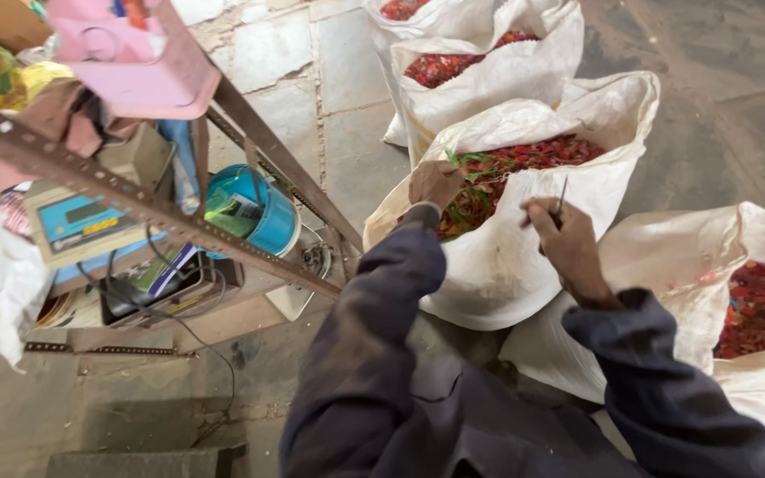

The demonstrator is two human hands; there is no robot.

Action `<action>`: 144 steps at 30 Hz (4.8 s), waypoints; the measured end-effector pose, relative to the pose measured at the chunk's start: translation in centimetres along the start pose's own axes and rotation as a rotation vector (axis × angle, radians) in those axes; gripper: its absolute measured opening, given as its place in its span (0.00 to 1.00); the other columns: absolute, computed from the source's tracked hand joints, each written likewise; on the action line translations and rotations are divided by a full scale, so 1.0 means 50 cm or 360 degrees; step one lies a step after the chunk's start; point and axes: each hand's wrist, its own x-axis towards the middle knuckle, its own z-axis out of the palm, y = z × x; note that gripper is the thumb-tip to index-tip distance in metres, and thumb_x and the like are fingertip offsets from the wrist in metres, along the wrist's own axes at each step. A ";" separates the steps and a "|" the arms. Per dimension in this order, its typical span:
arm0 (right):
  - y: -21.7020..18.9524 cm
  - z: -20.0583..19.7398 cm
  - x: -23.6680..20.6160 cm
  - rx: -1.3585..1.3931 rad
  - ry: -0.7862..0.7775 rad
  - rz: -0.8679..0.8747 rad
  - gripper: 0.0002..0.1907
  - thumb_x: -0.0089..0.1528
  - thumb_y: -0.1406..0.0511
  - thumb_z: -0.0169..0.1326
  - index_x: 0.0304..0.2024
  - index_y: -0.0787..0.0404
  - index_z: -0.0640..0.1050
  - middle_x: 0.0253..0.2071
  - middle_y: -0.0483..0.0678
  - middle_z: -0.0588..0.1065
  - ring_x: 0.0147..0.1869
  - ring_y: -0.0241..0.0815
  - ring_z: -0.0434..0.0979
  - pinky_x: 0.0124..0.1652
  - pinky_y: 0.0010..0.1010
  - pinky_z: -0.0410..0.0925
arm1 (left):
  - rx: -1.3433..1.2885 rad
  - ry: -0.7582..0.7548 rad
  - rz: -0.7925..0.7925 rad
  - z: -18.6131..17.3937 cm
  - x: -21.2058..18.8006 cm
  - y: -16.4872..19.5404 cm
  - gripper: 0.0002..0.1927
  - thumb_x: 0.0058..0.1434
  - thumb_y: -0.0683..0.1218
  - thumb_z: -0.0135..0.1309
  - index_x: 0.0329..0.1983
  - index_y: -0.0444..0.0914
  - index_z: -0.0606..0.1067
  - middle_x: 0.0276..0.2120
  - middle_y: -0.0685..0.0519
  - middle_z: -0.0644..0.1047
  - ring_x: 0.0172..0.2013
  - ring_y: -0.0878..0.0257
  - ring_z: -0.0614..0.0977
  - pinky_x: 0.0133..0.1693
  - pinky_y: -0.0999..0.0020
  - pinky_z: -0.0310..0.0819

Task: The person kneels on the floor and closes large white woven sacks filled with dried red produce. They gather the sack neck, twist it, and stitch and tie it shut using green twine and a small needle-like tool, working on one sack and then moving to another.

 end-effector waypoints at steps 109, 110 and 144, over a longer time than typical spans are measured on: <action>0.168 -0.733 -0.469 -0.1741 0.1686 -0.0457 0.11 0.75 0.71 0.46 0.57 0.70 0.75 0.56 0.67 0.71 0.64 0.60 0.69 0.56 0.48 0.68 | -0.2007 -0.1245 0.0426 0.413 -0.430 0.737 0.15 0.74 0.53 0.50 0.52 0.38 0.72 0.42 0.52 0.84 0.26 0.75 0.74 0.28 0.78 0.71; 0.137 -0.721 -0.452 -0.1777 0.1680 -0.0525 0.11 0.74 0.71 0.46 0.56 0.69 0.75 0.55 0.67 0.72 0.59 0.57 0.72 0.52 0.46 0.69 | -0.2002 -0.1236 0.0441 0.412 -0.450 0.744 0.15 0.74 0.53 0.50 0.52 0.37 0.73 0.42 0.52 0.84 0.29 0.74 0.77 0.31 0.77 0.74; 0.047 -0.694 -0.409 0.0381 0.0956 -0.0108 0.27 0.76 0.50 0.34 0.47 0.65 0.76 0.41 0.41 0.72 0.45 0.33 0.68 0.46 0.27 0.64 | -0.2214 -0.1569 0.0128 0.333 -0.490 0.762 0.17 0.73 0.51 0.55 0.53 0.31 0.77 0.44 0.51 0.82 0.44 0.70 0.82 0.51 0.73 0.78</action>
